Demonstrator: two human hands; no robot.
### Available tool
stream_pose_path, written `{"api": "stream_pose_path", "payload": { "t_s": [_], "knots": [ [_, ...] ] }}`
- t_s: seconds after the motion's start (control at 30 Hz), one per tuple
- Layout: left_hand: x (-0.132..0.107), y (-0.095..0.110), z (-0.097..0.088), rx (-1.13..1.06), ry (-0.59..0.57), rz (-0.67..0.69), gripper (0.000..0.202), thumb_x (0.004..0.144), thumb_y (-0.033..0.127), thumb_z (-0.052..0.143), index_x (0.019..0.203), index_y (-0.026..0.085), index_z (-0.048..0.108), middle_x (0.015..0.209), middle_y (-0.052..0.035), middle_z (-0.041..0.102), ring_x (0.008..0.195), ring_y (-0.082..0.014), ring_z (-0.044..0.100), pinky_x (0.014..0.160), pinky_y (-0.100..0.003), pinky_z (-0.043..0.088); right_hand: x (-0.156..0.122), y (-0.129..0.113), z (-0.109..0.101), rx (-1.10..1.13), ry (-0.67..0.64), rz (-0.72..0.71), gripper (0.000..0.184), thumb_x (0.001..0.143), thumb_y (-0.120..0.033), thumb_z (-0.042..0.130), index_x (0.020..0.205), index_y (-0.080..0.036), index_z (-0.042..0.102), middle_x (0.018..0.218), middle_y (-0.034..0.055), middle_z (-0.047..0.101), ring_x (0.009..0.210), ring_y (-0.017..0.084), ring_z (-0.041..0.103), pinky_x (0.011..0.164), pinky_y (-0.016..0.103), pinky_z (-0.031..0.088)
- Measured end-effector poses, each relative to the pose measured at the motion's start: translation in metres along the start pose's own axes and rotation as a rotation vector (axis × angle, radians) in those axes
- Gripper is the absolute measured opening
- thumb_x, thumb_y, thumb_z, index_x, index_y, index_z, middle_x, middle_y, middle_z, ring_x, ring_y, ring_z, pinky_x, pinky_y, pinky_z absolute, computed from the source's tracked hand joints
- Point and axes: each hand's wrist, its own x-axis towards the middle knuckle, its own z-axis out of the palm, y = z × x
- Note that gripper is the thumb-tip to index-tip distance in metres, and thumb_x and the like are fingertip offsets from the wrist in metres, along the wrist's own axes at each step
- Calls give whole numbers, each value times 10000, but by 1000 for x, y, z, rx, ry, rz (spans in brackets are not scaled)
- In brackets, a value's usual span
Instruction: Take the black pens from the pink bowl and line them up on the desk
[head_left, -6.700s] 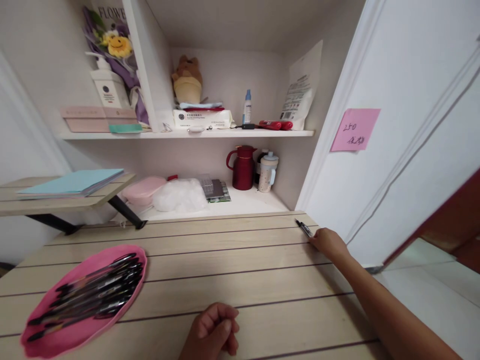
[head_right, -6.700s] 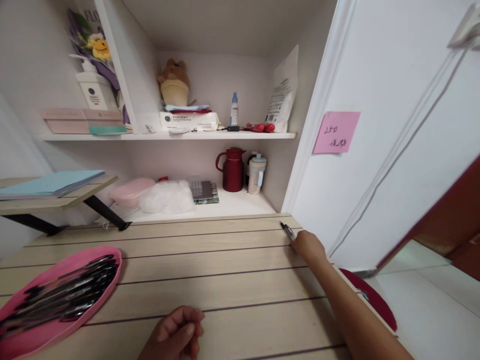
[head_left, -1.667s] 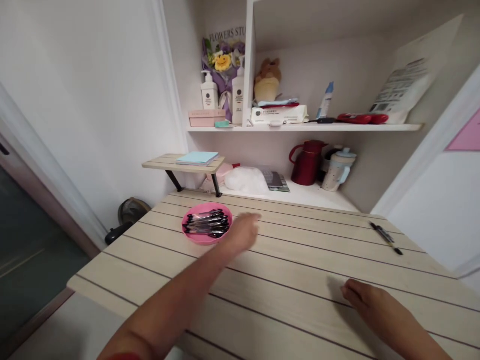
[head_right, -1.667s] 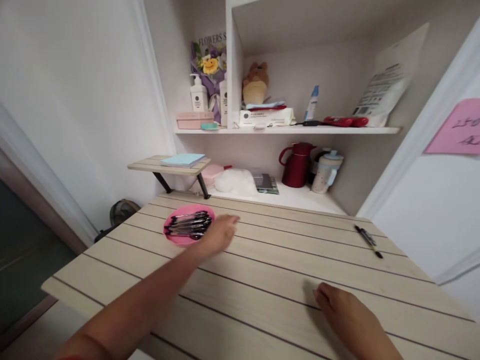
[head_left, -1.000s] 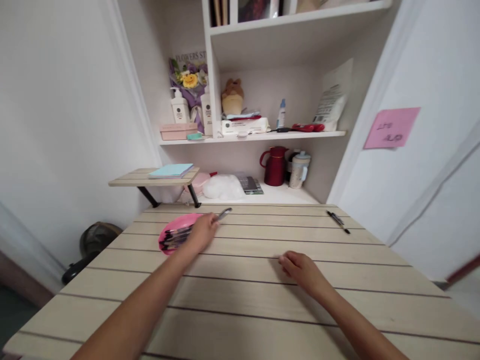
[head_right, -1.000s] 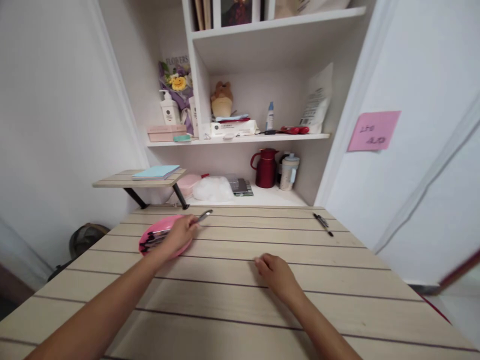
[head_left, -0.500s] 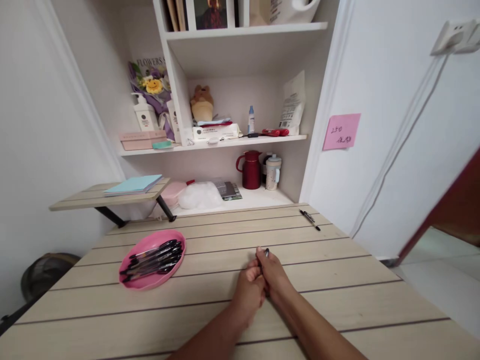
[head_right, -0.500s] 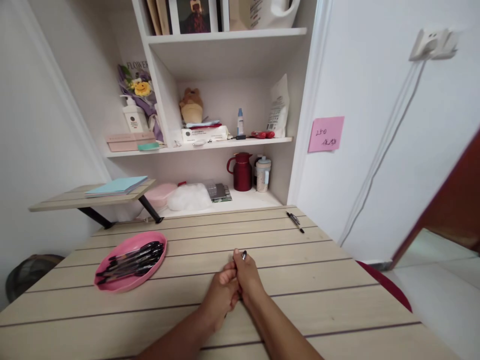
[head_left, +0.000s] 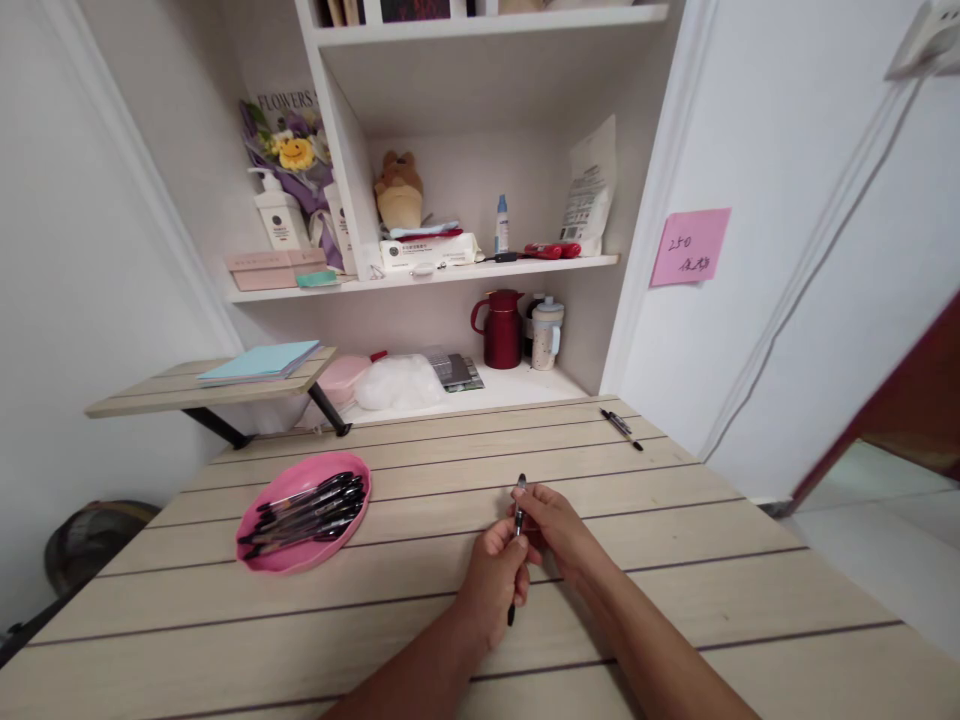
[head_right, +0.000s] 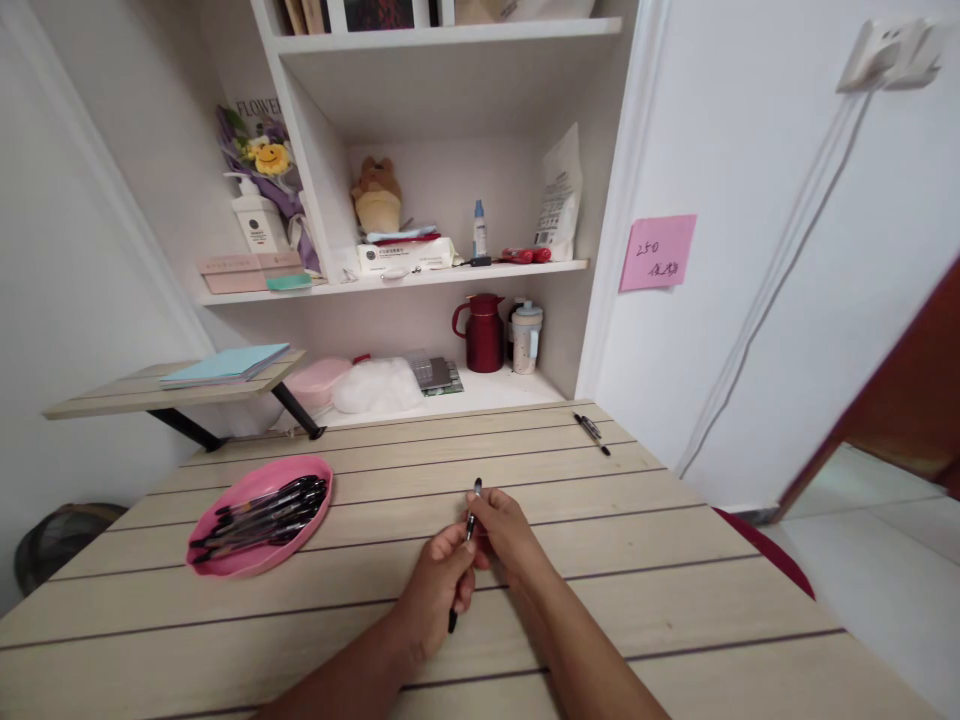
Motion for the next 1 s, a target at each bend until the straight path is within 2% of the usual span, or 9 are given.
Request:
{"api": "stream_pose_path", "payload": {
  "t_s": [0.1, 0.23, 0.37, 0.57, 0.67, 0.77, 0.83, 0.9, 1.0],
  "knots": [
    [-1, 0, 0, -13, -3, -21, 314, 682, 385, 579, 877, 147, 517, 597, 41, 537, 299, 4, 294, 311, -159, 152, 4, 1, -4, -17, 59, -86, 342, 629, -458, 652, 665, -138, 536, 471, -28, 537, 330, 47, 408, 320, 169, 291],
    [-2, 0, -1, -17, -38, -45, 349, 681, 370, 580, 938, 142, 518, 575, 43, 539, 293, 1, 286, 314, -163, 146, 10, -4, -11, 135, 198, -143, 396, 603, -462, 669, 825, -147, 580, 628, 7, 628, 422, 67, 488, 397, 188, 387],
    [-2, 1, -2, -34, -46, -39, 372, 687, 377, 571, 966, 136, 515, 574, 40, 542, 289, -2, 282, 314, -170, 144, 14, -9, -19, 231, 328, -174, 418, 607, -450, 671, 901, -172, 567, 676, 13, 643, 488, 83, 547, 447, 188, 431],
    [-2, 3, -2, -46, -29, -55, 392, 699, 390, 564, 996, 138, 516, 592, 37, 536, 298, 1, 280, 325, -173, 147, 18, -5, -18, 220, 341, -149, 342, 592, -396, 676, 825, -171, 567, 635, -3, 606, 499, 92, 548, 460, 203, 429],
    [-2, 4, -2, -36, -19, -60, 389, 704, 396, 557, 992, 137, 523, 598, 35, 534, 304, -1, 287, 327, -174, 150, 22, -6, -25, 56, 366, -121, 274, 600, -390, 642, 743, -167, 574, 568, -26, 569, 503, 100, 533, 461, 206, 396],
    [-2, 5, -1, -20, -11, -64, 407, 692, 406, 572, 992, 134, 526, 601, 38, 532, 311, -3, 296, 327, -173, 150, 29, -8, -46, -253, 382, -182, 212, 609, -369, 609, 618, -162, 567, 464, -46, 509, 466, 94, 476, 436, 200, 332],
    [-2, 4, -1, -9, -14, -66, 413, 691, 409, 574, 992, 130, 527, 604, 39, 530, 312, -1, 294, 326, -174, 147, 36, -10, -66, -380, 401, -213, 175, 612, -338, 593, 591, -168, 556, 433, -51, 491, 442, 93, 455, 421, 200, 311],
    [-2, 3, -1, -1, -26, -59, 415, 693, 417, 572, 986, 126, 528, 606, 38, 531, 307, 1, 287, 322, -177, 141, 43, -13, -87, -452, 440, -201, 126, 618, -296, 575, 653, -175, 570, 461, -45, 524, 446, 100, 483, 421, 200, 331],
    [-1, 1, -1, 5, -40, -45, 427, 690, 440, 572, 972, 122, 528, 604, 36, 535, 298, 3, 278, 315, -181, 133, 54, -18, -117, -566, 504, -166, 158, 624, -235, 548, 768, -180, 582, 530, -22, 586, 486, 116, 545, 445, 204, 383]
  ]
}}
